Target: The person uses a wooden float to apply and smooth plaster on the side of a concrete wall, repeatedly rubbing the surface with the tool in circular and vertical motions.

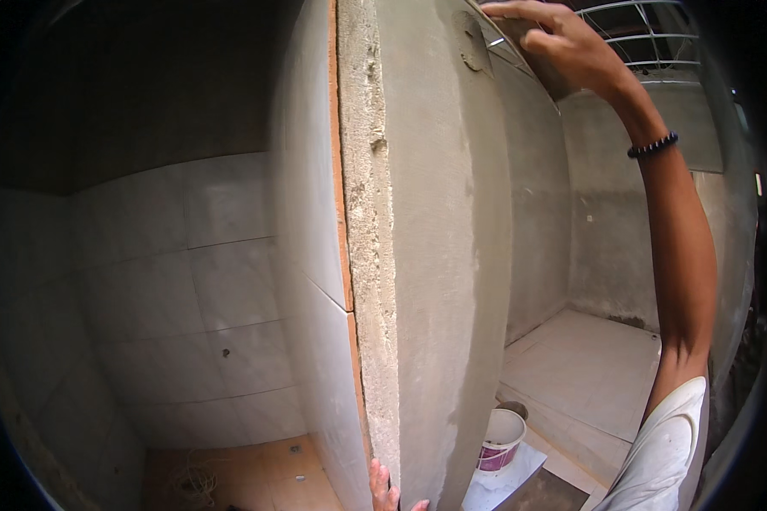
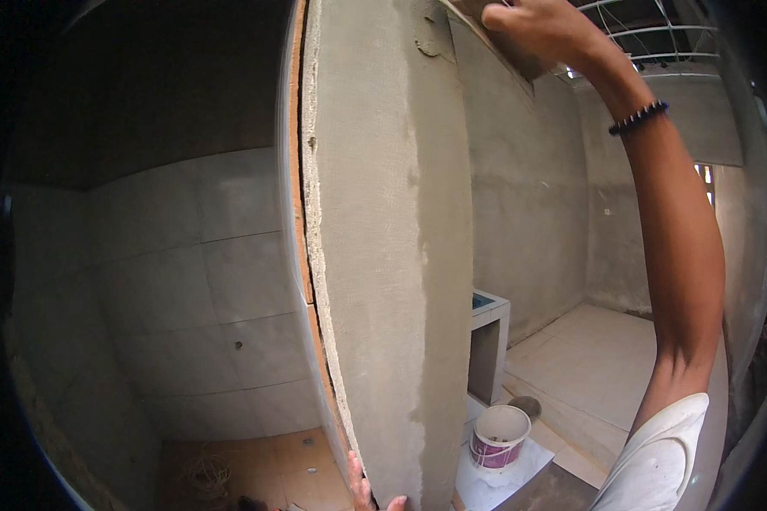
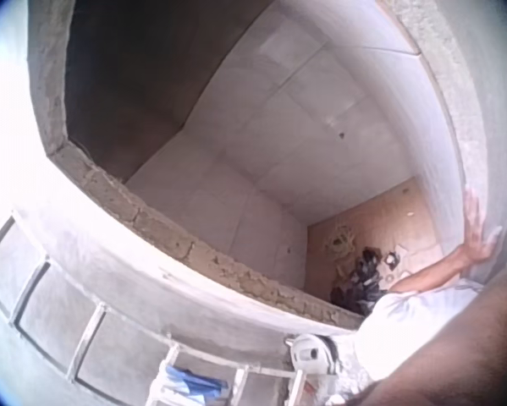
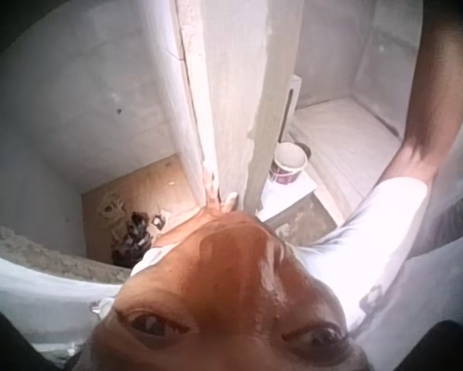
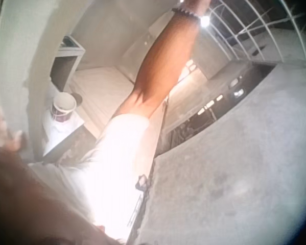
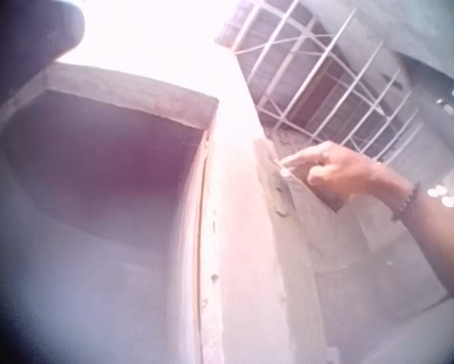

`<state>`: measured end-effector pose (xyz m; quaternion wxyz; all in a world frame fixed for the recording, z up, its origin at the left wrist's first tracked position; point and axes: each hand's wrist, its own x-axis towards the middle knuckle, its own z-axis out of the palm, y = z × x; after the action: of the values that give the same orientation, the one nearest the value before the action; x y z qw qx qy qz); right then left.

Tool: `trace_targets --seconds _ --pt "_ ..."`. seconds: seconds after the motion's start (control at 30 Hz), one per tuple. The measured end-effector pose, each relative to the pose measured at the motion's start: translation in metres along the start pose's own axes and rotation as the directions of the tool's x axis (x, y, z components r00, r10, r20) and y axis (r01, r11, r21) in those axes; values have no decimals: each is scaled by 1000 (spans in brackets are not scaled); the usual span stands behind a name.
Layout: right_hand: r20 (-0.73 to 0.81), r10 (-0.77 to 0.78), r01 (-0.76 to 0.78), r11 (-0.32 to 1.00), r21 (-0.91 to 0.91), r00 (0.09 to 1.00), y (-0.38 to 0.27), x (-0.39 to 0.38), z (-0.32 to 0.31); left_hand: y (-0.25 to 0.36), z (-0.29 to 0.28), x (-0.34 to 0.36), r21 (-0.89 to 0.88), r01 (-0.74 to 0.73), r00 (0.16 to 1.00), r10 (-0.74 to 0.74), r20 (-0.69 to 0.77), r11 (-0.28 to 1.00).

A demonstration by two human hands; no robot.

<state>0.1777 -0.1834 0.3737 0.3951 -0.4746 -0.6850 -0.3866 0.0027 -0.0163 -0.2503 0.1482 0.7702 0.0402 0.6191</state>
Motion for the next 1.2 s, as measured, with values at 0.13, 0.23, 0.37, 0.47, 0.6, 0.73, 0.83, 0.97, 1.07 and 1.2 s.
trace_targets --seconds 0.13,0.23,0.37,0.47,0.6,0.73,0.83,0.97,1.07,1.2 --pt "44 -5 9 997 -83 999 8 16 -15 6 4 2 -58 -2 1000 2 -8 998" --pt "117 -96 106 991 -80 988 27 22 -17 12 6 7 -97 -3 998 -3 -56 995" --pt "238 -51 85 987 -133 970 -11 -27 6 9 6 3 -103 -10 997 2 -71 995" --pt "287 -410 468 867 -172 866 30 -51 18 2 9 -1 -86 -5 1000 3 -21 996" --pt "417 -440 473 881 27 795 27 -96 26 -14 9 -9 58 34 996 -38 74 998" --pt "148 -103 58 958 281 984 52 -113 -8 -47 21 -37 398 1 914 -162 372 917" --pt "66 -62 25 892 452 996 53 -63 -10 -83 27 -68 673 -147 752 -360 552 725" --pt "110 -119 76 941 330 987 61 0 -33 -118 34 -101 720 -383 559 -475 680 579" --pt "52 -32 19 974 227 998 27 31 -31 -140 39 -125 697 -472 504 -484 716 540" --pt "58 -73 68 994 91 996 20 59 -43 -162 61 -143 724 -448 535 -491 687 525"
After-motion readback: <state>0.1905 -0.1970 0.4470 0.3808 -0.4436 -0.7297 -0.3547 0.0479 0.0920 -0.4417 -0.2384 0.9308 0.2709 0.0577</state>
